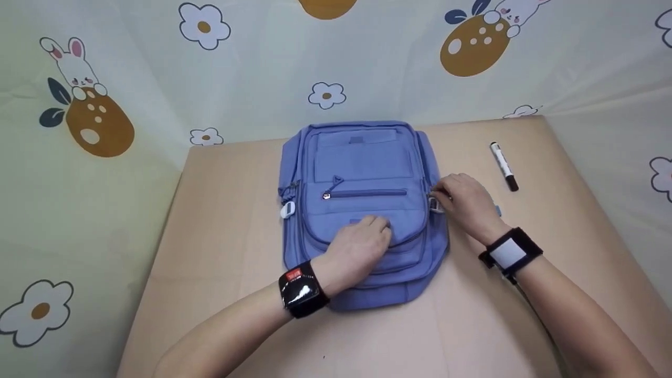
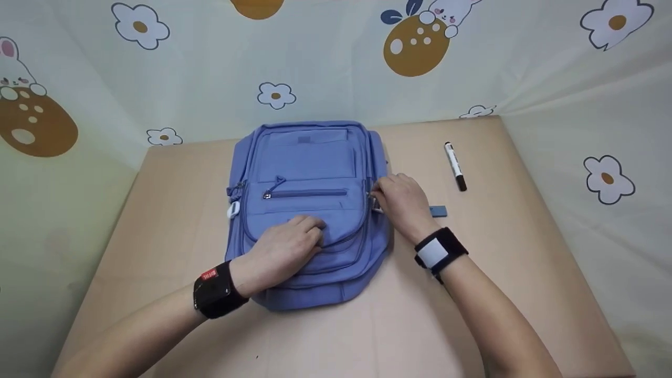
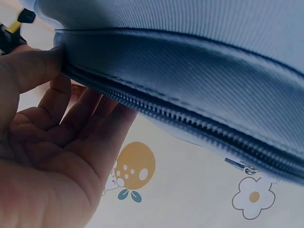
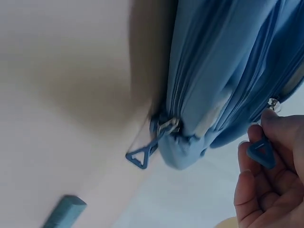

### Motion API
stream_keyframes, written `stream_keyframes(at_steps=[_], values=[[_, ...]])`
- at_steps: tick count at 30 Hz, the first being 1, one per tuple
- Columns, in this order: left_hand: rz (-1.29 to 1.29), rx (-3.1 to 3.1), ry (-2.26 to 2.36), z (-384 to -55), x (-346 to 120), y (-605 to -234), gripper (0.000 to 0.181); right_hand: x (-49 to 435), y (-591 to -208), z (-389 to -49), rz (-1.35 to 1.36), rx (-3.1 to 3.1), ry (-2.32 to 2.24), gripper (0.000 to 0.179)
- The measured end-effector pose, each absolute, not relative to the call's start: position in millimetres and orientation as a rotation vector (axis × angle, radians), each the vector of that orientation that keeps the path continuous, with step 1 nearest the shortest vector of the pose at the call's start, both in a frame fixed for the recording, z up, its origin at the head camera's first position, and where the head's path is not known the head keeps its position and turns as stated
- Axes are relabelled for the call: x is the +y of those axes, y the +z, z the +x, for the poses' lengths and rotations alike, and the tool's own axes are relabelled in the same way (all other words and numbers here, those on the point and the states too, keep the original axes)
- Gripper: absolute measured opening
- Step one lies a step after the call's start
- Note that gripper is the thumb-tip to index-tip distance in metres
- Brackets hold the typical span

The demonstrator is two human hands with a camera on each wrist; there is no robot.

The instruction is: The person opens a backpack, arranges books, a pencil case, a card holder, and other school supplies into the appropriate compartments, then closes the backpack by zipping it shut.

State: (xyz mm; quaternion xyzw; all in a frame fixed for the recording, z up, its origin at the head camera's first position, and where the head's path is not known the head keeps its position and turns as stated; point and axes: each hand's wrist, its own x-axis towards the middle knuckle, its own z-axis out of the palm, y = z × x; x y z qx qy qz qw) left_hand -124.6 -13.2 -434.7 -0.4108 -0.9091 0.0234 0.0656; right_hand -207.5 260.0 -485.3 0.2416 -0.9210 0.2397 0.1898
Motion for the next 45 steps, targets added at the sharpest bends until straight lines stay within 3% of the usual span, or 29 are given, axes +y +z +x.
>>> stream_keyframes(at_steps=[6,13,19,26,30,38,45], values=[[-1.232,-2.718,0.048,-124.4,-12.1,-438.0,0.026,256.7,-481.4,-235.5,0.599,-2.658,0.66,0.007],[-1.218,-2.723,-0.051,-126.9,-17.8,-437.6,0.014,256.0,-485.2,-234.4,0.584,-2.649,0.63,0.009],[-1.202,-2.655,-0.319,-124.2,-43.6,-443.0,0.008,253.0,-484.1,-211.9,0.736,-2.442,0.565,0.021],[-1.147,-2.57,-0.414,-122.1,-79.6,-447.0,0.007,233.9,-473.7,-165.0,1.208,-2.189,0.654,0.015],[-1.117,-2.608,-0.435,-123.1,-84.7,-450.3,0.008,223.3,-478.4,-150.7,1.319,-2.135,0.626,0.013],[-1.158,-2.549,-0.468,-125.8,-95.5,-453.1,0.009,220.9,-479.5,-143.9,1.251,-2.252,0.577,0.004],[-1.171,-2.547,-0.46,-132.8,-113.8,-446.8,0.032,218.1,-455.5,-147.2,1.127,-2.216,0.673,0.018]])
